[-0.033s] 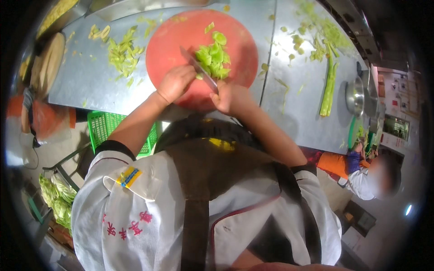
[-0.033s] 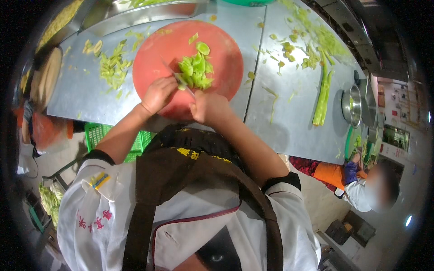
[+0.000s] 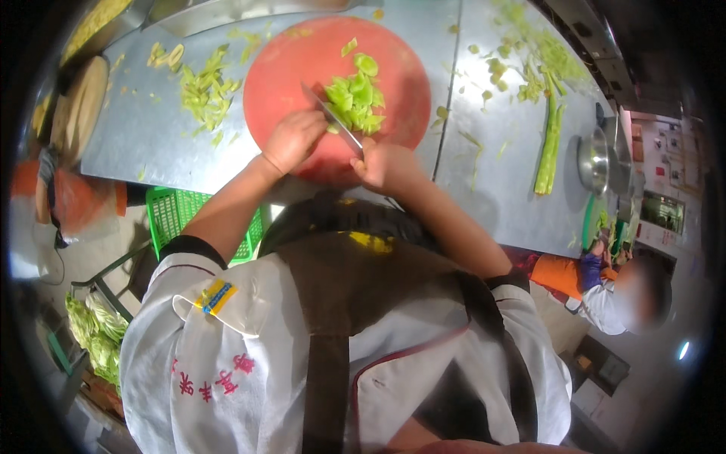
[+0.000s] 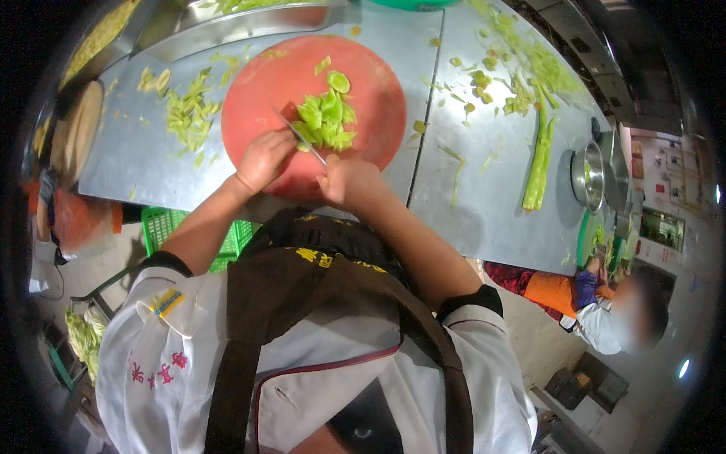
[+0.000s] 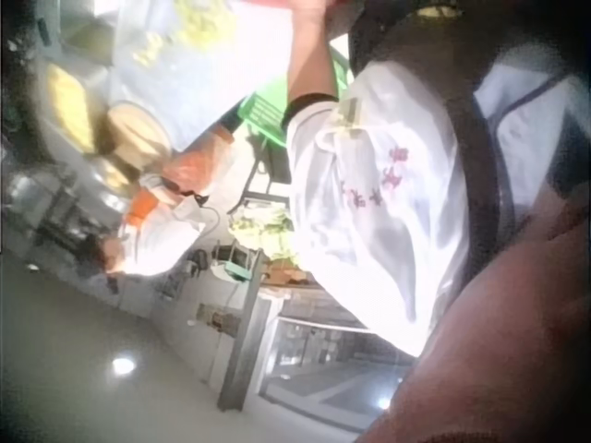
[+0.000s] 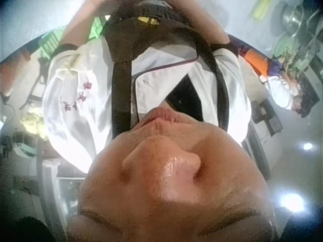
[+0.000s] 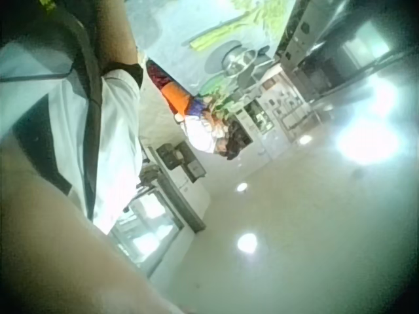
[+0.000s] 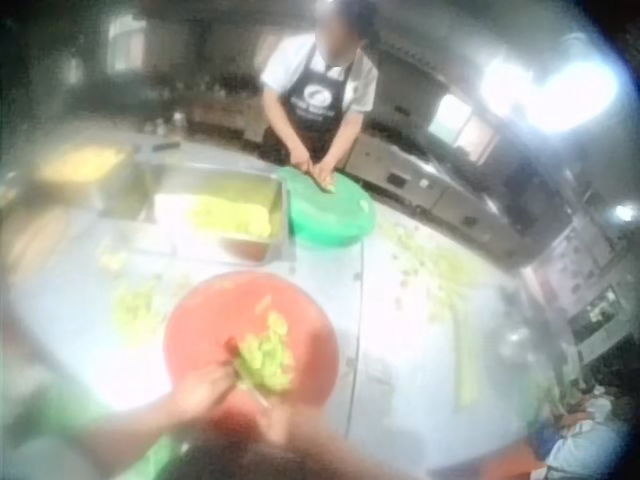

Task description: The person chops green vegetables on a red cutting board using a cleaver, repeatedly slicing pieces into smaller segments and transferring them into a metal tray. The person also scrapes the cutting board clean between batches.

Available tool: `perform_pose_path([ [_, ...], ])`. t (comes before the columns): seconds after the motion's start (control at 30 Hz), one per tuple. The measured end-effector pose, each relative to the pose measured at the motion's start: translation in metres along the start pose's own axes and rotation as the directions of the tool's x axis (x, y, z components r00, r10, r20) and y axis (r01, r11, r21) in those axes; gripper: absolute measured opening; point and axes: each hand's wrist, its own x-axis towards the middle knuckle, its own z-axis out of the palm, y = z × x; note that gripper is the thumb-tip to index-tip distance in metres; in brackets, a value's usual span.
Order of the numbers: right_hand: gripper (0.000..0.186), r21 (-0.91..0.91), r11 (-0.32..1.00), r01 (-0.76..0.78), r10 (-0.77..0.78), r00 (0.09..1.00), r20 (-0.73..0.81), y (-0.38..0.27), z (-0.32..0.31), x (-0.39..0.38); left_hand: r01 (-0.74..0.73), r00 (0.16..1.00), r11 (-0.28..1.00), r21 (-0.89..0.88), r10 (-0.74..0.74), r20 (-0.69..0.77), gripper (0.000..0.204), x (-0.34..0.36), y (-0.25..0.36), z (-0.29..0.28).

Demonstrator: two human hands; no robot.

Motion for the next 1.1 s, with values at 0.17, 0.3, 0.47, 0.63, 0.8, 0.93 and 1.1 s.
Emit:
perform_pose_path([
  [0.17,0.035,-0.023,1.000,0.017,-0.018,1.000,-0.017,-0.008,-0.008,0.002,0.007,1.000,1.000,0.002,-0.007,-0.009,0.022,-0.005,-0.002,0.005],
  [0.3,0.036,0.007,1.000,0.018,-0.018,1.000,-0.015,-0.009,-0.005,0.005,0.000,1.000,1.000,0.011,0.001,-0.016,0.021,-0.006,-0.003,0.004],
  [0.47,0.037,0.010,0.999,0.036,-0.036,0.999,-0.015,0.000,0.005,0.008,0.023,1.000,1.000,0.020,-0.023,-0.015,0.020,-0.006,-0.004,0.006],
  [0.63,0.038,0.046,0.999,0.026,-0.027,1.000,0.010,0.007,0.017,0.008,0.028,1.000,1.000,0.010,-0.028,-0.011,0.015,-0.005,0.000,0.006],
  [0.8,0.033,0.036,0.998,0.055,-0.054,0.998,-0.022,-0.001,0.012,0.007,0.049,0.999,0.999,-0.006,-0.049,0.017,0.012,-0.001,0.000,0.001],
  [0.93,0.032,0.046,0.999,0.014,-0.013,1.000,-0.022,0.001,0.017,0.010,0.033,0.999,0.999,0.011,-0.033,0.001,0.010,-0.004,-0.002,0.008],
  [1.1,0.032,0.111,0.994,-0.010,0.016,0.999,-0.050,0.011,0.023,0.005,0.037,0.999,0.999,0.033,-0.036,-0.014,0.012,0.000,0.001,0.011],
])
